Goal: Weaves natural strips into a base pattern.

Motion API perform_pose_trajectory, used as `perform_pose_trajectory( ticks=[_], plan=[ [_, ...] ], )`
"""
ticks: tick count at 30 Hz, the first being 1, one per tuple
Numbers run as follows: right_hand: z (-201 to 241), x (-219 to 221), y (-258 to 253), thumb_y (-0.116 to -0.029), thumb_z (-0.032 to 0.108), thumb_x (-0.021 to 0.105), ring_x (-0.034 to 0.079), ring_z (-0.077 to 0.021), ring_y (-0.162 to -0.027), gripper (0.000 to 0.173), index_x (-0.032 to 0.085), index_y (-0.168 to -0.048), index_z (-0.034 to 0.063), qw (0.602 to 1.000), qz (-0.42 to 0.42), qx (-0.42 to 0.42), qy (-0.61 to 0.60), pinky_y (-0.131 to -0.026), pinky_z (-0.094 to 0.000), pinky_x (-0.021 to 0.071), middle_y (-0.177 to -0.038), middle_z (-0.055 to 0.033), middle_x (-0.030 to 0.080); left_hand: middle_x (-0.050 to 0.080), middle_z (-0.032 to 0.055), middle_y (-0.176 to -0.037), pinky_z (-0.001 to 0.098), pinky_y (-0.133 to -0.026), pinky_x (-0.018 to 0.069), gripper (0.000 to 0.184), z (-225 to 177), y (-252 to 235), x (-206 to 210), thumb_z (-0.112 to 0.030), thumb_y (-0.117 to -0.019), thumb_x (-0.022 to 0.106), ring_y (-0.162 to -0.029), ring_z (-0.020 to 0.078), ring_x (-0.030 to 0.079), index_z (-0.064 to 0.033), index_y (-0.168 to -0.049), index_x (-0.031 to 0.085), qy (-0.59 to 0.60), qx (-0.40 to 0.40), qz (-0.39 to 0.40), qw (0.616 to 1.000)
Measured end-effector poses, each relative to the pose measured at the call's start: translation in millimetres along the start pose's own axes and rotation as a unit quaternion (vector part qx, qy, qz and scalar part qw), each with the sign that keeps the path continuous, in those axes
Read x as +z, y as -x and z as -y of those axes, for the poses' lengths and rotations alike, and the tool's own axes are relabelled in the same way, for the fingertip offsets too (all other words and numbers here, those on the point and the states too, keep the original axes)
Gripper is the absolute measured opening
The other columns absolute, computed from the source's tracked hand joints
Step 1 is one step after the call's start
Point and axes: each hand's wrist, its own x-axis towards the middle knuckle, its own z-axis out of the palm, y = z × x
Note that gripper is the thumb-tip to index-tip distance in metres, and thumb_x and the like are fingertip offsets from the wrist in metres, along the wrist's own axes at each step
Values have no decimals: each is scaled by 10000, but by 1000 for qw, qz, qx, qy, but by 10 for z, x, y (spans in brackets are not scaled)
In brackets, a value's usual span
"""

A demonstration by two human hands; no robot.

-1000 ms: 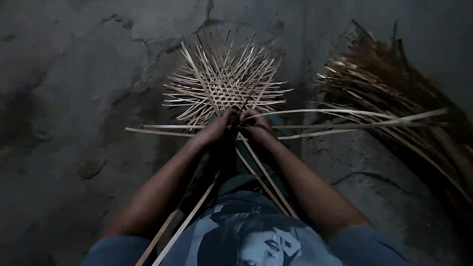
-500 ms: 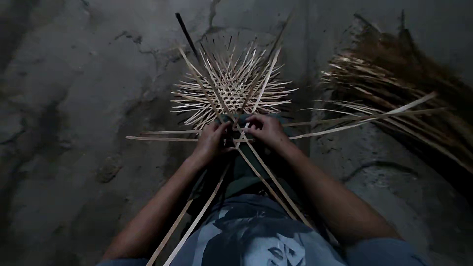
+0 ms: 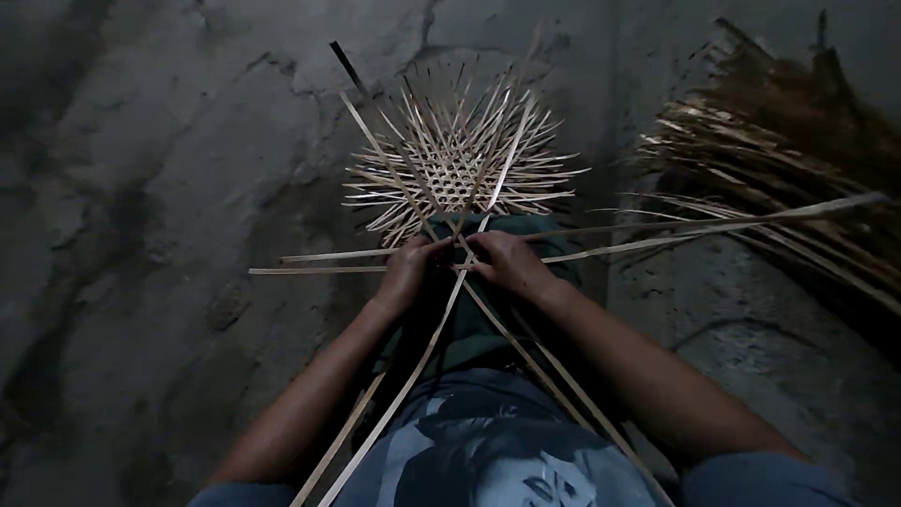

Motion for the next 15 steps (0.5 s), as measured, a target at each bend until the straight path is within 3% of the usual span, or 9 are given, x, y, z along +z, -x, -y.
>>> perform_pose_trajectory(
  ticks=[7, 11, 15],
  plan=[
    [-111, 124, 59, -944, 113, 715, 699, -345, -1015, 397, 622, -1311, -7, 999, -40, -32, 8, -910, -511, 577, -1113, -194, 692, 696, 166, -1041, 495, -825, 568, 398, -23, -47, 39, -83, -942, 691, -913, 304, 687, -108, -1340, 685, 5, 5, -2, 1000],
    [-103, 115, 52, -940, 102, 720, 701, -338, -1025, 409, 619, -1317, -19, 998, -41, -41, 9, -929, -498, 576, -1126, -199, 695, 704, 168, -1065, 493, -874, 566, 405, 5, -31, 53, -82, -927, 713, -955, 306, 693, -89, -1331, 687, 15, 26, -15, 999],
    [-83, 81, 54, -929, 112, 740, 705, -330, -1023, 444, 617, -1338, -6, 999, -34, -26, 1, -926, -499, 578, -1145, -192, 699, 698, 146, -1046, 488, -851, 566, 414, 33, -12, 80, -101, -922, 720, -936, 289, 688, -110, -1335, 688, 22, 24, -24, 999]
  ],
)
